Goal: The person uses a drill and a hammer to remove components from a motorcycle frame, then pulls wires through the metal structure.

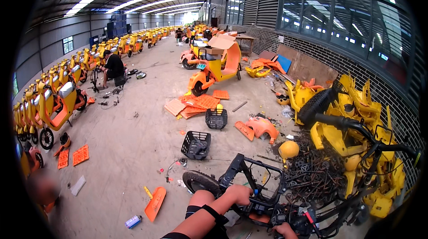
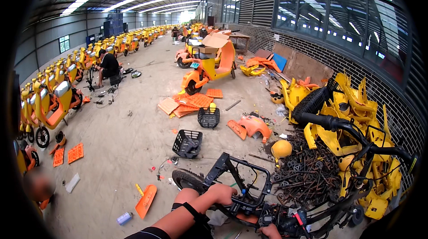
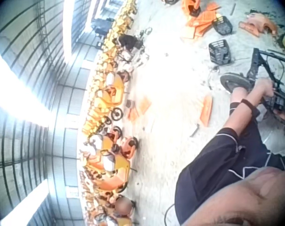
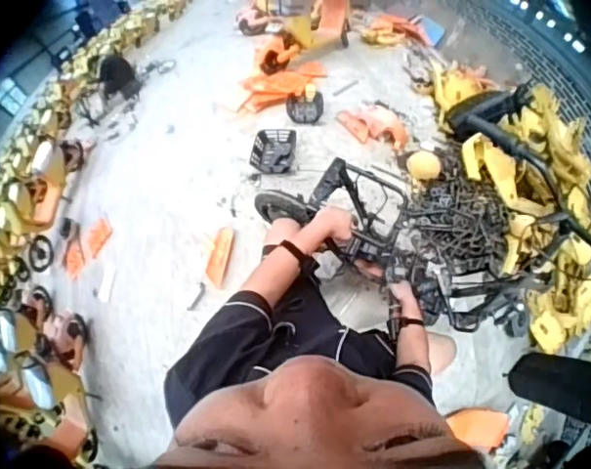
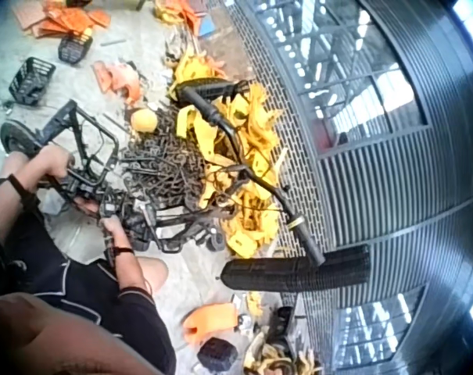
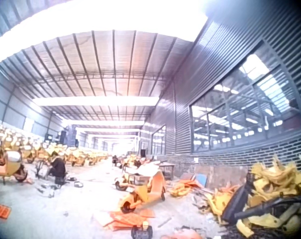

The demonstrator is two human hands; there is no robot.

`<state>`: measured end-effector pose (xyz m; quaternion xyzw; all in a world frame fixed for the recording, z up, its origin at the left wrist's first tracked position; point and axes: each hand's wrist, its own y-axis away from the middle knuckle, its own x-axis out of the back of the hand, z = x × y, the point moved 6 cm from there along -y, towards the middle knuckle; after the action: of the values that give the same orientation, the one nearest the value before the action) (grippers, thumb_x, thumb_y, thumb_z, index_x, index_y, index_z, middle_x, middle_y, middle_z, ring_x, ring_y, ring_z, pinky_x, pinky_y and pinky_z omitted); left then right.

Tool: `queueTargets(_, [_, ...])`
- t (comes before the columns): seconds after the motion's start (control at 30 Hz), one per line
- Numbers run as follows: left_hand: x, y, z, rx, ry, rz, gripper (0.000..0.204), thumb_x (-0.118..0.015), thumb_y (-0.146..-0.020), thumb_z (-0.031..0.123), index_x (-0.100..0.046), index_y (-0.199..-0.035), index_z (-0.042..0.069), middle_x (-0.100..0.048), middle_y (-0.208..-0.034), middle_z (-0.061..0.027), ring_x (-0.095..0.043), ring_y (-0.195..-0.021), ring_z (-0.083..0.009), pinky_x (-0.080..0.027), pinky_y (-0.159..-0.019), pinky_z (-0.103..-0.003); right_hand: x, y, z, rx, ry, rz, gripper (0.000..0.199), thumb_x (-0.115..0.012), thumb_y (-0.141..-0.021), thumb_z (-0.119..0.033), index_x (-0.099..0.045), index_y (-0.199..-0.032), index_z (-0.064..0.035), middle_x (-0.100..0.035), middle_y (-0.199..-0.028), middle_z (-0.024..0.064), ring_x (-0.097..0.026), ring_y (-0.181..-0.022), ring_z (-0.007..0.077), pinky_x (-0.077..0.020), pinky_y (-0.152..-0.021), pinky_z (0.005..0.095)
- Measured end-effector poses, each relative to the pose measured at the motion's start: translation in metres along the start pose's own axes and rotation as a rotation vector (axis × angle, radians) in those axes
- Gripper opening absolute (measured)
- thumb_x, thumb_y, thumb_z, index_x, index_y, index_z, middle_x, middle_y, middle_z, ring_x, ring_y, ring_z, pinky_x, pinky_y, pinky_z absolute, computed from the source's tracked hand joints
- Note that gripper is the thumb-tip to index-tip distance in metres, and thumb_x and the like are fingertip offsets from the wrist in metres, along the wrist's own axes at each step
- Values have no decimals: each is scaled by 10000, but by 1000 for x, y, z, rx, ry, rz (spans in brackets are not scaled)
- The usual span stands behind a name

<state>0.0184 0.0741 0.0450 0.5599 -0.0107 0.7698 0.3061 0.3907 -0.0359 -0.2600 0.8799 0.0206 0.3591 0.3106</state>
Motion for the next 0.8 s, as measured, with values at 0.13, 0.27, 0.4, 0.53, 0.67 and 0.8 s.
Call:
queueTargets(0.13, [-8, -8, 2, -38, -21, 8, 488, -657, -734, 307, -722, -1209, 217, -753, -1084, -128, -715, -1018, -351, -575, -862, -459, 11, 28, -16, -64, 179, 175, 480, -872, -657, -283, -748, -939, 84, -759, -962, 227, -742, -913, 328, -573, -812, 414])
queueTargets(0.27, [-13, -6, -7, -29, -14, 8, 502, -655, -733, 307, -716, -1226, 230, -754, -1063, -133, -717, -999, -351, -575, -846, -458, 7, 53, -39, -47, -196, 85, 310, -852, -674, -115, -763, -924, 46, -768, -950, 142, -714, -855, 260, -567, -778, 389])
queueTargets(0.4, [-2, -4, -1, -52, -19, 33, 479, -654, -736, 297, -718, -1204, 219, -752, -1061, -125, -714, -1001, -350, -575, -842, -460, 10, 39, -30, -25, 75, 183, 328, -859, -657, -142, -748, -885, 66, -758, -883, 153, -720, -799, 258, -561, -722, 408])
queueTargets(0.53, [-6, -12, -3, -63, -15, 52, 459, -650, -751, 301, -719, -1195, 208, -747, -1077, -119, -713, -999, -350, -575, -846, -469, 12, 31, -23, 30, 272, 238, 352, -854, -640, -147, -735, -889, 72, -753, -907, 169, -719, -828, 285, -554, -731, 445])
queueTargets(0.67, [-8, -11, -10, -71, -7, 67, 435, -651, -766, 325, -724, -1174, 194, -741, -1099, -113, -711, -1006, -348, -574, -852, -476, 6, 33, -22, -141, -246, 101, 413, -859, -611, -149, -715, -911, 97, -745, -948, 187, -709, -846, 303, -554, -755, 456])
queueTargets(0.8, [-16, -18, -11, -58, 2, 45, 433, -672, -747, 324, -734, -1154, 189, -738, -1074, -119, -710, -995, -349, -574, -834, -474, 25, 58, -51, 15, -78, 244, 363, -831, -616, -103, -708, -889, 102, -741, -860, 172, -705, -733, 284, -559, -674, 422])
